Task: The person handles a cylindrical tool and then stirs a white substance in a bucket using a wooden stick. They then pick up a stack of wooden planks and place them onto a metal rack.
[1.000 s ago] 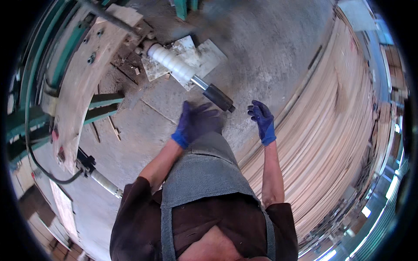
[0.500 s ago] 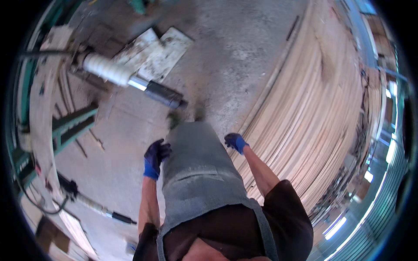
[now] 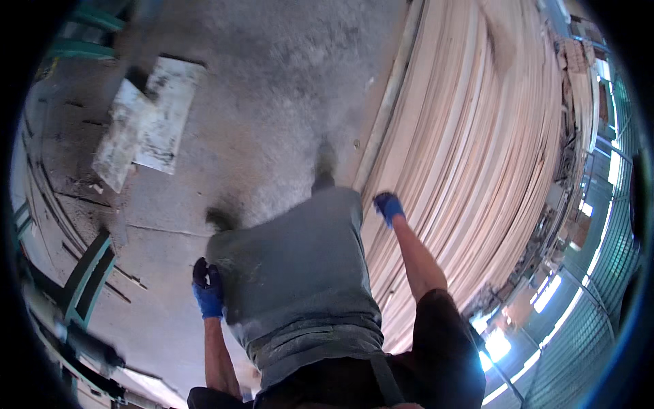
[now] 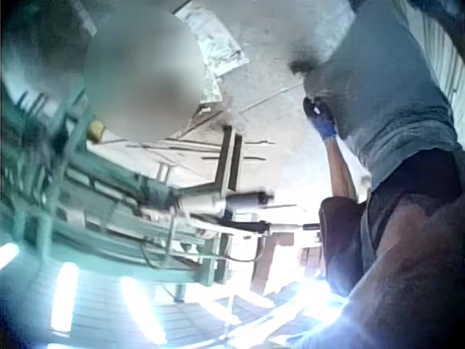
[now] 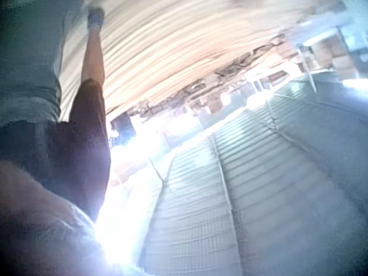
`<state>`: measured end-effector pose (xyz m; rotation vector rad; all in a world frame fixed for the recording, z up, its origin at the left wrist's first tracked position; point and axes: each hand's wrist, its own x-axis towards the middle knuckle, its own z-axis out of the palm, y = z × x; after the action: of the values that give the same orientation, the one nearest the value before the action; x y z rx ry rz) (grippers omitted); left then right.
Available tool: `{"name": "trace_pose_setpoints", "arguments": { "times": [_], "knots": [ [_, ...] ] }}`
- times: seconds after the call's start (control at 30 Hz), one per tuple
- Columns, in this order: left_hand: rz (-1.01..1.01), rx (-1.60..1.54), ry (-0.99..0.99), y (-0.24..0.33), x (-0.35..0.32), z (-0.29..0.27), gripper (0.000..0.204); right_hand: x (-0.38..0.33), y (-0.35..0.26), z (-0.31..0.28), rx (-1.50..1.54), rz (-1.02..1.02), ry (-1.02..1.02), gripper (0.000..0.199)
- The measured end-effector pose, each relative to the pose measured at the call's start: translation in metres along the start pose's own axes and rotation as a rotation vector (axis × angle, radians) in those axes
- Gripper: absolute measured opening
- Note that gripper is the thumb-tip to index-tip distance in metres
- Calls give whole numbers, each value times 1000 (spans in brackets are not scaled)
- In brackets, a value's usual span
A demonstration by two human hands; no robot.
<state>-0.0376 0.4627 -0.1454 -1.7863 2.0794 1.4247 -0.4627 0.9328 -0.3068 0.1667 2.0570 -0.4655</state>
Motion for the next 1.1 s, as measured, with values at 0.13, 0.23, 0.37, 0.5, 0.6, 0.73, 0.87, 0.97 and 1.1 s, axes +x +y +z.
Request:
{"name": "trace_pose_setpoints", "arguments": {
  "times": [0.13, 0.23, 0.37, 0.5, 0.6, 0.73, 0.87, 0.97, 1.1],
  "knots": [
    [2, 331, -90, 11, 29, 50, 51, 151, 63, -10, -193, -155, 213, 30],
    [62, 443, -33, 28, 51, 89, 51, 229, 25, 11, -371, -100, 274, 38],
    [60, 644, -29, 44, 53, 116, 53, 282, -17, 19, -454, 5, 332, 50],
    [-24, 646, 38, 32, 57, 128, 57, 314, -23, 39, -535, 33, 361, 51],
    [-27, 663, 48, 30, 59, 130, 62, 333, -6, 49, -511, -10, 439, 49],
    [-31, 672, 53, 31, 60, 124, 60, 344, -10, 61, -565, 20, 463, 39],
    [35, 640, 77, 17, 66, 115, 54, 356, 25, 62, -593, -81, 586, 34],
    [46, 657, 95, 18, 68, 111, 49, 344, 27, 65, -487, -43, 495, 39],
    [65, 648, 105, 5, 68, 98, 48, 324, 3, 74, -500, -124, 414, 51]
  ]
}}
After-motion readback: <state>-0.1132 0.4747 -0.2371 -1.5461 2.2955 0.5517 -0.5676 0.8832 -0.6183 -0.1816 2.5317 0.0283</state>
